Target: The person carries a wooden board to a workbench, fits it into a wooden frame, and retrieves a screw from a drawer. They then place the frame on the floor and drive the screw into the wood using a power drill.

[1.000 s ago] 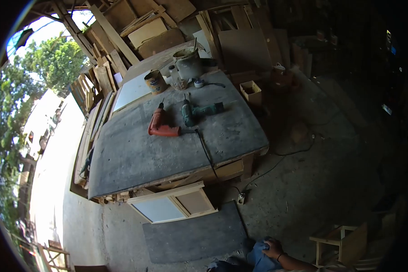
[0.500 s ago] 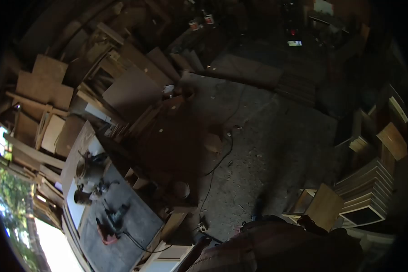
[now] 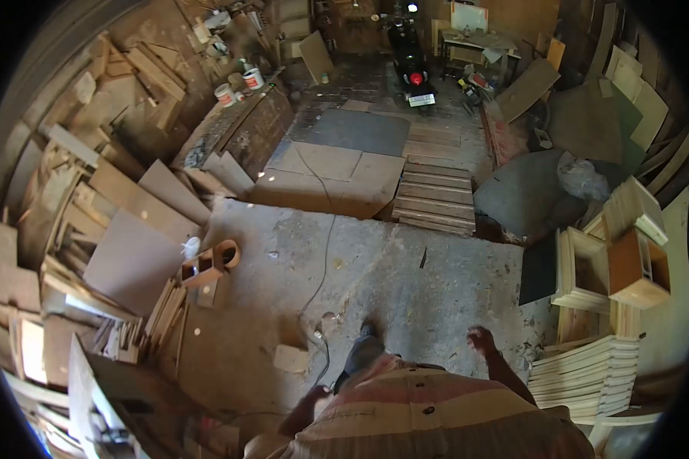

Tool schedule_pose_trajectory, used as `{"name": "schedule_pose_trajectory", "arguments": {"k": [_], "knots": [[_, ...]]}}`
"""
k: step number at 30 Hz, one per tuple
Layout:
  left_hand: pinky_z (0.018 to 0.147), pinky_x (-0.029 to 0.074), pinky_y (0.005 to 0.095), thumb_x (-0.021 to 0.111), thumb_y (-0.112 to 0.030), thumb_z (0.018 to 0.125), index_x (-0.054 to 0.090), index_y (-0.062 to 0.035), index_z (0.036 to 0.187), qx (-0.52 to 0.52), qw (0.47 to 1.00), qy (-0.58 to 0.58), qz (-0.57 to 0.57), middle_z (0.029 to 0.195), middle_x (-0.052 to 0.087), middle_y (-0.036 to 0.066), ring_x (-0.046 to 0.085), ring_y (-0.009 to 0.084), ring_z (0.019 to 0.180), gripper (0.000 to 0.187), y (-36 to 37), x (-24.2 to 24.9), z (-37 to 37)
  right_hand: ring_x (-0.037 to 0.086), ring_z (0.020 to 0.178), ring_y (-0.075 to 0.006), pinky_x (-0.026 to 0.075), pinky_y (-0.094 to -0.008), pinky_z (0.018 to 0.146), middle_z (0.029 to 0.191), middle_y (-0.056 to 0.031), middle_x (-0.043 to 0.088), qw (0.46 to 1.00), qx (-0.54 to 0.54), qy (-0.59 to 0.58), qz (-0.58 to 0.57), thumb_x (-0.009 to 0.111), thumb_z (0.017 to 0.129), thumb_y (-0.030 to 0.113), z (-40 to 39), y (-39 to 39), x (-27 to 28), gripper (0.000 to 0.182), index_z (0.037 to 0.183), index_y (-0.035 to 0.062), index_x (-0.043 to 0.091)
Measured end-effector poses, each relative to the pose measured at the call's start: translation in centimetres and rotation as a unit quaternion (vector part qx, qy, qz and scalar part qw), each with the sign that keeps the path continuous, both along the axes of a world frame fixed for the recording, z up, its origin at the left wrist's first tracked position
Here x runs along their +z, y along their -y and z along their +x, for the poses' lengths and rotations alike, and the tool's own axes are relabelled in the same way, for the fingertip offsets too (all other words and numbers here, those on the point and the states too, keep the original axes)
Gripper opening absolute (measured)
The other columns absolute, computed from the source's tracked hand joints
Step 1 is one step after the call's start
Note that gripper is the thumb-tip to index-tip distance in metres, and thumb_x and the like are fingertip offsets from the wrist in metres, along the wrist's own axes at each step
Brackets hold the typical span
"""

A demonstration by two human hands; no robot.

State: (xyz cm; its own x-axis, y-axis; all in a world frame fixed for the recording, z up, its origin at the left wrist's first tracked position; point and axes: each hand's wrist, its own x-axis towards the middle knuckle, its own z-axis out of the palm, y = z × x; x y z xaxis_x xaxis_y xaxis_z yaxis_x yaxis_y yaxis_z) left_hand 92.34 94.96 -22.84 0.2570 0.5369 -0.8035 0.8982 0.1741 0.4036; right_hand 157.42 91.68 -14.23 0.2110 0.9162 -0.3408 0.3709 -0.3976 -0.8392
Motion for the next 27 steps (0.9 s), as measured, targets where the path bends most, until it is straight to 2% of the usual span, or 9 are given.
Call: {"name": "schedule_pose_trajectory", "arguments": {"k": [2,10,13,16,18,20,22,24,27], "knots": [[0.078,0.050,0.0438,0.063,-0.041,0.081,0.067,-0.0088,0.101,-0.003,1.000,0.007,0.008,0.094,0.069,0.014,0.066,0.0298,0.087,0.038,-13.4,0.0,1.3,0.060,0.059,-0.0236,0.048,-0.0379,0.053,0.069,-0.0054,0.061,0.947,-0.182,-0.211,-0.161,0.056,0.084,0.017,2.4,0.5,-1.4,0.009,0.081,0.0099,0.061],[0.085,0.051,0.0426,0.064,-0.035,0.082,0.065,-0.0123,0.104,0.052,0.972,-0.001,0.228,0.100,0.069,0.012,0.064,0.0326,0.098,0.032,-66.7,18.2,23.8,0.060,0.061,-0.0234,0.048,-0.0363,0.055,0.073,-0.0073,0.061,0.906,-0.180,-0.096,-0.370,0.059,0.084,0.019,11.7,-16.3,1.5,0.012,0.087,0.0077,0.061],[0.081,0.051,0.0434,0.061,-0.031,0.083,0.065,-0.0099,0.103,0.140,0.932,0.102,0.317,0.097,0.069,0.016,0.065,0.0347,0.095,0.029,-80.9,12.1,32.0,0.060,0.061,-0.0233,0.048,-0.0358,0.055,0.075,-0.0080,0.061,0.914,-0.160,-0.082,-0.365,0.060,0.084,0.020,18.8,-29.0,-2.7,0.014,0.089,0.0069,0.062],[0.078,0.050,0.0478,0.062,-0.040,0.085,0.064,-0.0087,0.103,0.114,0.907,0.047,0.404,0.099,0.067,0.021,0.063,0.0385,0.096,0.036,-92.8,-9.3,39.5,0.060,0.062,-0.0232,0.048,-0.0352,0.056,0.076,-0.0087,0.062,0.934,-0.125,-0.048,-0.332,0.061,0.084,0.021,28.6,-46.5,-6.2,0.016,0.091,0.0061,0.062],[0.082,0.050,0.0454,0.056,-0.038,0.090,0.064,-0.0135,0.109,-0.128,0.955,0.086,0.252,0.112,0.065,0.009,0.064,0.0244,0.095,0.032,-94.1,-6.1,43.2,0.060,0.062,-0.0231,0.048,-0.0348,0.056,0.077,-0.0092,0.062,0.959,-0.085,0.011,-0.270,0.061,0.084,0.021,36.6,-59.4,-8.1,0.018,0.093,0.0055,0.062],[0.083,0.049,0.0493,0.056,-0.042,0.090,0.061,-0.0159,0.115,-0.047,0.988,0.008,-0.149,0.117,0.064,0.007,0.064,0.0258,0.097,0.036,-96.5,9.4,51.5,0.060,0.062,-0.0230,0.048,-0.0344,0.057,0.078,-0.0097,0.062,0.980,-0.018,0.133,-0.150,0.062,0.084,0.022,45.0,-75.3,-9.4,0.020,0.094,0.0050,0.062],[0.087,0.044,0.0539,0.057,-0.048,0.088,0.055,-0.0255,0.127,0.176,0.959,0.105,-0.195,0.119,0.063,0.003,0.063,0.0262,0.098,0.046,-101.0,5.0,51.7,0.060,0.063,-0.0229,0.048,-0.0340,0.057,0.079,-0.0101,0.062,0.971,-0.030,0.226,0.065,0.062,0.084,0.023,53.5,-93.0,-10.6,0.022,0.096,0.0044,0.062],[0.087,0.046,0.0482,0.056,-0.051,0.087,0.057,-0.0224,0.127,0.271,0.951,0.055,-0.142,0.121,0.063,0.004,0.064,0.0269,0.097,0.049,-106.2,1.3,51.2,0.061,0.064,-0.0151,0.048,-0.0264,0.062,0.085,-0.0099,0.065,0.984,-0.126,-0.105,0.076,0.056,0.085,0.013,53.1,-110.0,3.2,0.018,0.100,0.0049,0.062],[0.091,0.046,0.0451,0.056,-0.047,0.087,0.057,-0.0145,0.127,0.073,0.996,-0.032,0.047,0.130,0.057,0.007,0.061,0.0274,0.108,0.052,-115.4,-6.9,48.4,0.061,0.071,-0.0128,0.048,-0.0266,0.062,0.087,-0.0079,0.065,0.968,-0.018,0.066,0.240,0.048,0.088,0.010,56.0,-128.9,8.6,0.019,0.101,0.0038,0.061]]}}
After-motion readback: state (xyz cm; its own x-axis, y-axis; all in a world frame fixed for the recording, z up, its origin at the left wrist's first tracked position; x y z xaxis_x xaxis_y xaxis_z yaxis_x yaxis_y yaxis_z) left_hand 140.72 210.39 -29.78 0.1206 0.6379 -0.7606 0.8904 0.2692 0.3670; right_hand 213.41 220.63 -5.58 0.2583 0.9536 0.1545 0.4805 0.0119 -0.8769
